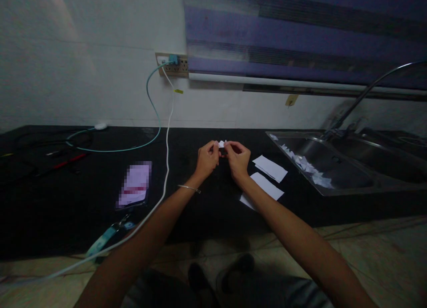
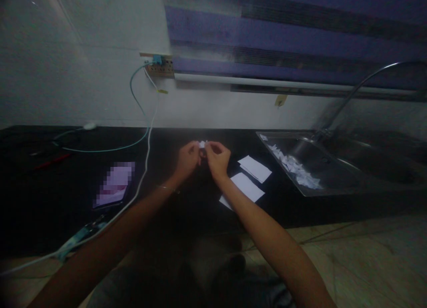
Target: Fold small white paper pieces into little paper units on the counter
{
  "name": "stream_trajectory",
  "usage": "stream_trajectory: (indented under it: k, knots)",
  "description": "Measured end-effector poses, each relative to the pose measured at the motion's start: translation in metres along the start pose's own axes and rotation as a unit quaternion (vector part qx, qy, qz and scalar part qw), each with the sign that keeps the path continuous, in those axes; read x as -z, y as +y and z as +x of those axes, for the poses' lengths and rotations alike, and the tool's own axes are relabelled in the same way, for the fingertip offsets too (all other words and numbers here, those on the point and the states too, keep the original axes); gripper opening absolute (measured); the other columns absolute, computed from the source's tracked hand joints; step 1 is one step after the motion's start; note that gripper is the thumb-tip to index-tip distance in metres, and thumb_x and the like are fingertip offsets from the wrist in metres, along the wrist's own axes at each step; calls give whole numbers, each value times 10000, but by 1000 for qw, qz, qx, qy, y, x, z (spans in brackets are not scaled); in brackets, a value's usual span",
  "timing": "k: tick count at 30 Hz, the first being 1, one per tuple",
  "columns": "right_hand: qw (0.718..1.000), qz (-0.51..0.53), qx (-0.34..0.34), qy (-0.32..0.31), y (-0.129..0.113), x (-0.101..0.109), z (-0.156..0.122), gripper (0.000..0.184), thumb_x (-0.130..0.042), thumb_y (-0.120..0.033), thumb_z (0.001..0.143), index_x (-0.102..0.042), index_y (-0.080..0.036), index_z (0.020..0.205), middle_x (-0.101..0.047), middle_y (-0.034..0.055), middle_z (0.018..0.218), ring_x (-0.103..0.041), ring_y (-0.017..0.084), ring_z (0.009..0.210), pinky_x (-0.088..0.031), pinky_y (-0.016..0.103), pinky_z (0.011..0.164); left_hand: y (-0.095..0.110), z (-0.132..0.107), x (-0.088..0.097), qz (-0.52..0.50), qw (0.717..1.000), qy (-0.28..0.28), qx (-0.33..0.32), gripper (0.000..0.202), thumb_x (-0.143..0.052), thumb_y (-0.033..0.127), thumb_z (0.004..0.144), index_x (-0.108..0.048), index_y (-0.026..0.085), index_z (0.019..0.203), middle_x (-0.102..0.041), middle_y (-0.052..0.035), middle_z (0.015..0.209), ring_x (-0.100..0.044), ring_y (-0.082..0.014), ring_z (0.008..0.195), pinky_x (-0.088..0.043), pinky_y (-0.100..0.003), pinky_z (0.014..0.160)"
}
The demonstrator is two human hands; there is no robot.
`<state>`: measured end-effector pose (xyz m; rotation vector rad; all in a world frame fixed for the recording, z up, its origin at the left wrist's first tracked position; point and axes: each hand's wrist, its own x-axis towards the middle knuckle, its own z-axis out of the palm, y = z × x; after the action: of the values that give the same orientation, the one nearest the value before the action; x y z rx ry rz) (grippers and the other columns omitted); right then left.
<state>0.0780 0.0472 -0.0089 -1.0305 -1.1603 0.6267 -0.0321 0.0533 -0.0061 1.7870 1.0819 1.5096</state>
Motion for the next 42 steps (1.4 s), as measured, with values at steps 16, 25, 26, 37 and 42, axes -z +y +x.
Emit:
stream_trajectory:
  k: [16,25,26,37,42]
  knots:
    - [967,-37,50,-248,-5,7,4,173,-592,-340,818,-617,-194,728,-649,24,744,-615,173,738,-489,303,722,-6,12,14,-63,996,43,44,301,-356,381,983,-443,202,757,-447,27,601,-445,-84,498,-370,-189,446]
    - [958,10,29,-284,-10,10,4,140,-598,-313,819,-613,-201,736,-648,7,743,-610,156,715,-475,292,730,-14,13,23,-50,996,-68,-9,416,-377,544,939,-435,194,722,-427,29,594,-411,-89,495,-352,-207,450]
    - [956,9,29,-293,-9,10,5,138,-594,-305,819,-614,-199,733,-638,4,732,-599,150,699,-470,286,712,-14,12,24,-38,997,-61,-21,417,-382,540,938,-436,193,713,-429,26,597,-413,-92,504,-350,-211,459]
    - [945,-11,15,-327,-10,10,4,167,-564,-343,844,-594,-203,759,-599,1,733,-560,143,683,-453,268,651,-9,8,22,15,1000,-7,-25,415,-345,507,957,-398,203,680,-422,13,605,-400,-116,544,-344,-228,498]
    - [978,-24,61,-196,-14,10,2,149,-590,-359,834,-602,-223,893,-614,20,850,-567,159,754,-455,264,662,-17,7,23,-25,998,-58,-3,398,-343,520,953,-423,201,729,-413,30,600,-396,-105,508,-331,-216,466]
